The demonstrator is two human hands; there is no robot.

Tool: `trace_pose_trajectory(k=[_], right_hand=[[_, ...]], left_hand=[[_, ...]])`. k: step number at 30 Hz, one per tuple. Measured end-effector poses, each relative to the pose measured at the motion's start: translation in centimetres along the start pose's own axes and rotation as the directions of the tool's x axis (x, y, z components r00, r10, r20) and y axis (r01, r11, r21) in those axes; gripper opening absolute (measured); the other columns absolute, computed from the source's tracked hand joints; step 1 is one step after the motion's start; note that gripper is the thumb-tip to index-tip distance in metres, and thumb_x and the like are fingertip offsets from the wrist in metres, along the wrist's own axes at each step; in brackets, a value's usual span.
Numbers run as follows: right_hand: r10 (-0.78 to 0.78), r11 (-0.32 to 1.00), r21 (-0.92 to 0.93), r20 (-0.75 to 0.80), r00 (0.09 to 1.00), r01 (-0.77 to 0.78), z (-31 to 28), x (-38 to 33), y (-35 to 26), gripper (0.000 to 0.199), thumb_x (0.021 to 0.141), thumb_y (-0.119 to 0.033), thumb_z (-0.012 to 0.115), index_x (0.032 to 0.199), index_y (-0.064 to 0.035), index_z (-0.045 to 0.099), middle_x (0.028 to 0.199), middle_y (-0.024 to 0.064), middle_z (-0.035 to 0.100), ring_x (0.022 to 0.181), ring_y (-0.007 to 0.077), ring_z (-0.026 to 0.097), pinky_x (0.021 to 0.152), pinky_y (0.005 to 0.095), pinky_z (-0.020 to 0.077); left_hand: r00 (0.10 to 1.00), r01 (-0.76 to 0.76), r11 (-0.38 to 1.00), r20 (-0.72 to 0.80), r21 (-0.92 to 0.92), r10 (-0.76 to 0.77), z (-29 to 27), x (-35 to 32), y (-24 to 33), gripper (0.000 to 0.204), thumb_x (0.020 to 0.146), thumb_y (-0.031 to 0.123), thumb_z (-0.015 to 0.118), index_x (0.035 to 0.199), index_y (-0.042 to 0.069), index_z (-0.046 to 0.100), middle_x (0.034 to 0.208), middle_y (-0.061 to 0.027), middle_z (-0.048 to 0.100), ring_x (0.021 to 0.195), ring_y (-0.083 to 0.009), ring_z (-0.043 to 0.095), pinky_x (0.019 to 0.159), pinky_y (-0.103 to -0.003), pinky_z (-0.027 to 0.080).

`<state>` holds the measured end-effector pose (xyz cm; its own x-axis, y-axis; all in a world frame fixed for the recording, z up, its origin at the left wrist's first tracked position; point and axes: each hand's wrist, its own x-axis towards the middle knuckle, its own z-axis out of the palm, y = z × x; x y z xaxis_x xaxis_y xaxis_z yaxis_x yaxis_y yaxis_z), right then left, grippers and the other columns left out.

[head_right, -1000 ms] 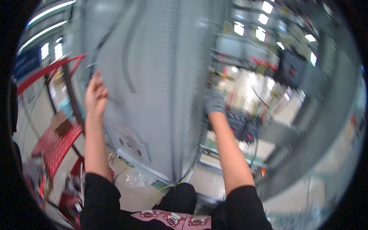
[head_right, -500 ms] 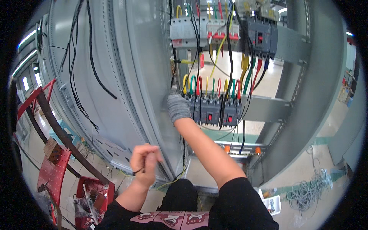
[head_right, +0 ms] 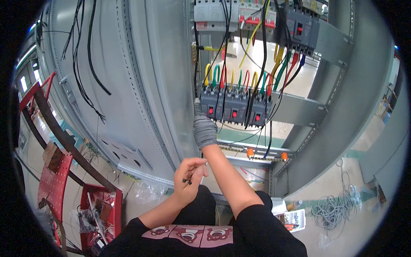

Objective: The person sits on the floor in front of an open electrical panel and connects multiple colored wires to terminal blocks and circuit breakers. They strip wire ends, insert them into terminals, and secure connections using tools.

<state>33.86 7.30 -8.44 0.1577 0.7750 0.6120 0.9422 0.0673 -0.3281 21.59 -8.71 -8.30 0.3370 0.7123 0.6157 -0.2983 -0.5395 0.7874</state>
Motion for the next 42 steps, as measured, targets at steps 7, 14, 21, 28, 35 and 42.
trace_pose_trajectory(k=[7, 14, 21, 28, 35, 42], right_hand=[[-0.024, 0.985, -0.167, 0.126, 0.992, 0.045, 2.8, -1.0, 0.5, 0.07, 0.077, 0.005, 0.047, 0.142, -0.0053, 0.024, 0.092, 0.0198, 0.061, 0.072, 0.0324, 0.065, 0.057, 0.0444, 0.0517], [-0.051, 0.974, -0.219, 0.071, 0.996, 0.066, 5.0, -0.8, 0.5, 0.047, 0.083, 0.0, 0.046, 0.13, -0.0005, 0.041, 0.08, 0.0177, 0.064, 0.068, 0.0298, 0.066, 0.054, 0.0413, 0.0527], [0.23, 0.973, -0.04, 0.217, 0.949, -0.227, 8.1, -0.9, 3.6, 0.021, 0.081, -0.004, 0.051, 0.101, 0.0006, 0.056, 0.082, 0.0227, 0.065, 0.078, 0.035, 0.066, 0.064, 0.0438, 0.0525], [0.287, 0.897, 0.285, 0.208, 0.935, -0.339, 10.5, -2.1, 6.5, 0.032, 0.09, -0.025, 0.051, 0.107, 0.0017, 0.056, 0.091, 0.0225, 0.065, 0.085, 0.036, 0.064, 0.075, 0.042, 0.0499], [0.18, 0.845, 0.454, 0.252, 0.951, -0.28, 3.7, -8.0, 6.8, 0.033, 0.088, -0.022, 0.053, 0.112, 0.0, 0.057, 0.101, 0.0256, 0.062, 0.095, 0.0415, 0.058, 0.083, 0.0424, 0.0465], [0.095, 0.803, 0.586, 0.059, 0.994, -0.111, -3.5, -9.8, 3.5, 0.019, 0.089, -0.008, 0.056, 0.105, -0.0001, 0.061, 0.085, 0.009, 0.065, 0.073, 0.0177, 0.062, 0.067, 0.0291, 0.0499]], left_hand=[[0.992, 0.107, 0.994, 0.072, -0.011, -0.106, 0.4, -2.4, -1.0, 0.02, 0.093, 0.002, 0.046, 0.112, -0.003, 0.051, 0.085, -0.0057, 0.056, 0.074, -0.0088, 0.054, 0.067, -0.022, 0.044], [0.981, 0.176, 0.983, 0.095, -0.052, -0.171, 0.0, -3.0, -2.2, 0.02, 0.094, 0.004, 0.045, 0.113, -0.002, 0.05, 0.082, -0.0051, 0.054, 0.072, -0.0089, 0.052, 0.067, -0.022, 0.041], [0.957, 0.266, 0.945, -0.061, -0.189, -0.282, -0.3, -1.6, -5.5, 0.024, 0.098, 0.018, 0.042, 0.114, 0.003, 0.051, 0.078, -0.0019, 0.054, 0.06, -0.0024, 0.037, 0.054, -0.018, 0.029], [0.916, 0.323, 0.897, -0.139, -0.302, -0.377, -1.7, -0.2, -8.7, 0.03, 0.1, 0.025, 0.039, 0.11, 0.0, 0.052, 0.078, -0.0015, 0.052, 0.052, -0.0018, 0.031, 0.048, -0.018, 0.025], [0.884, 0.341, 0.869, -0.193, -0.357, -0.426, -1.3, 0.5, -9.9, 0.03, 0.1, 0.026, 0.039, 0.107, 0.001, 0.053, 0.076, 0.0, 0.049, 0.052, -0.0014, 0.031, 0.047, -0.018, 0.025], [0.916, 0.291, 0.893, -0.17, -0.342, -0.364, -1.4, 2.8, -8.8, 0.036, 0.101, 0.035, 0.034, 0.116, 0.004, 0.046, 0.087, -0.0007, 0.045, 0.055, -0.003, 0.033, 0.048, -0.018, 0.028]])
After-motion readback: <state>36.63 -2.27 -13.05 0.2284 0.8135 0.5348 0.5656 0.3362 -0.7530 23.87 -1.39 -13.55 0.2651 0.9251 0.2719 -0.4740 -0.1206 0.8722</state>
